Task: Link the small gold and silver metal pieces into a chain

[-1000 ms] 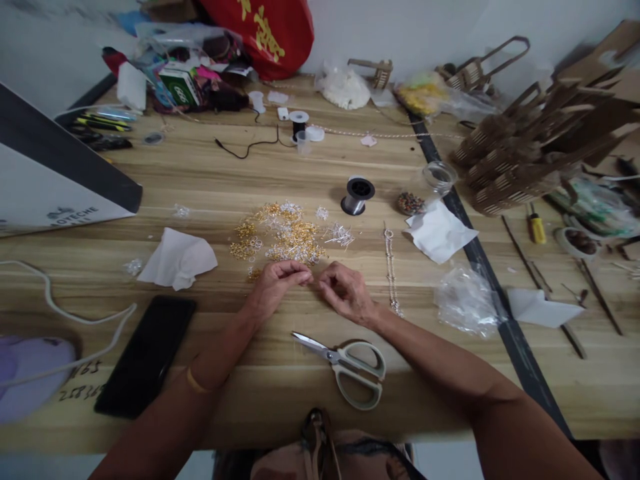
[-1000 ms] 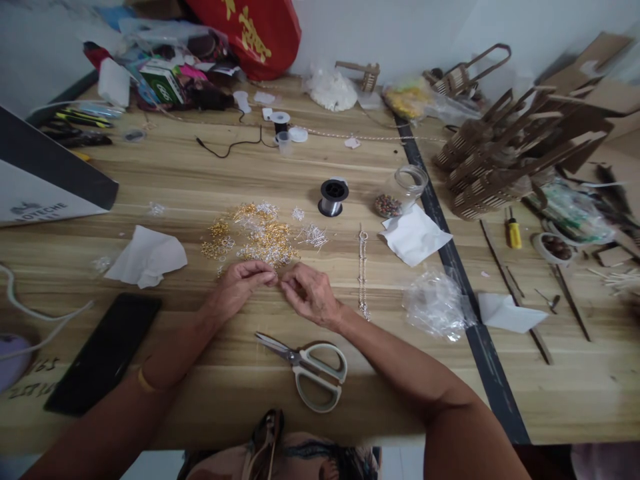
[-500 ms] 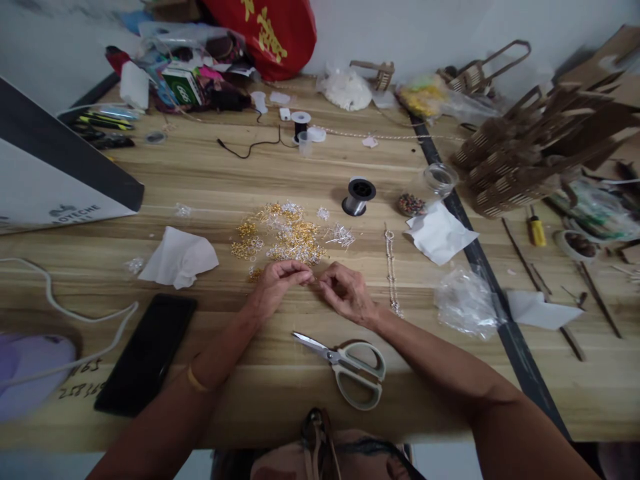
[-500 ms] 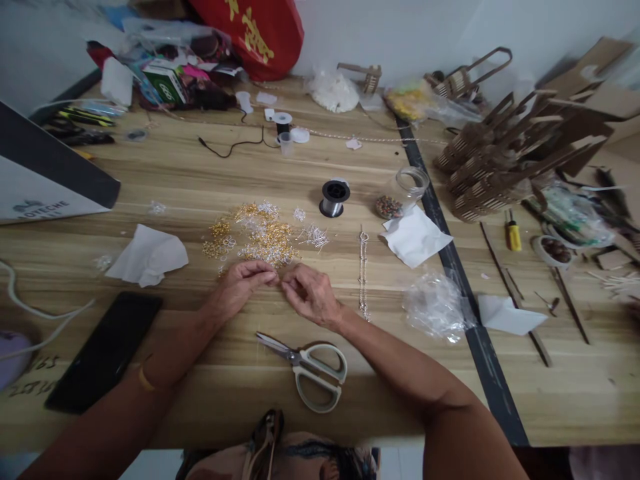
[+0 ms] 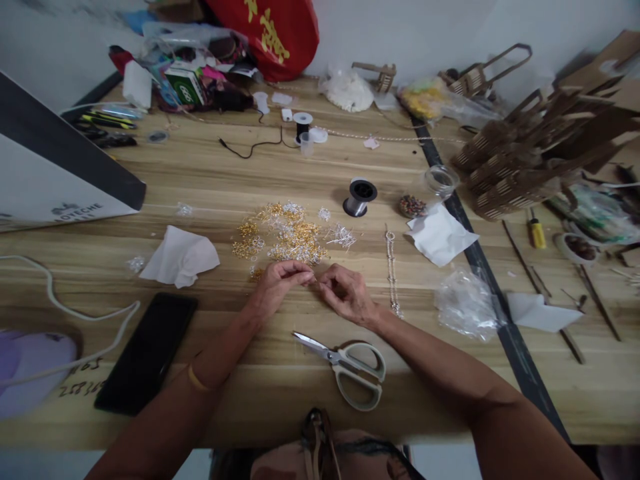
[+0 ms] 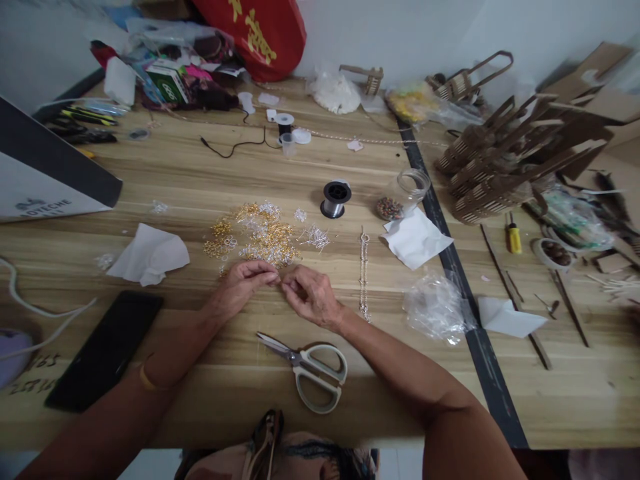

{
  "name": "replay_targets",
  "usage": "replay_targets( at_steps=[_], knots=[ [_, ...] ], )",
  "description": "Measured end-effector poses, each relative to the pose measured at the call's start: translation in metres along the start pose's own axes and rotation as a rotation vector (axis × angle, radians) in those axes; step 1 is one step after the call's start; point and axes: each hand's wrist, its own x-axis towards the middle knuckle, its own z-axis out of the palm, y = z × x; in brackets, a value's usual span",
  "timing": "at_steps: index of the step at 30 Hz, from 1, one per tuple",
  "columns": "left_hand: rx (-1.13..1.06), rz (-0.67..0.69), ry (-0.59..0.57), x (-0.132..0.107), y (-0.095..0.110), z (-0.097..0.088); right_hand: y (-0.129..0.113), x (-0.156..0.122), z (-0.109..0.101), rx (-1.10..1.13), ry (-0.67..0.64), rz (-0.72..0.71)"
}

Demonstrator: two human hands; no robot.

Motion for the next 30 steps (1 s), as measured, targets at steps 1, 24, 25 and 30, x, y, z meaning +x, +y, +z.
replay_targets(
  at_steps=[1, 24, 25, 30],
  knots=[
    [0.004, 0.0, 0.0, 0.0001, 0.0001, 0.0001, 0.0001, -0.0002, 0.0001, 0.0, -0.002, 0.001],
    [-0.016, -0.003, 0.02, -0.0006, 0.0023, 0.0028, 0.001, -0.0006, 0.0011, -0.001, 0.026, 0.027],
    [-0.007, -0.002, 0.02, -0.0006, 0.003, 0.0031, 0.0009, -0.0004, 0.001, -0.001, 0.027, 0.027],
    [0.03, 0.003, 0.037, -0.0008, 0.007, 0.0048, 0.0009, -0.0006, 0.0009, -0.001, 0.013, 0.025]
  ],
)
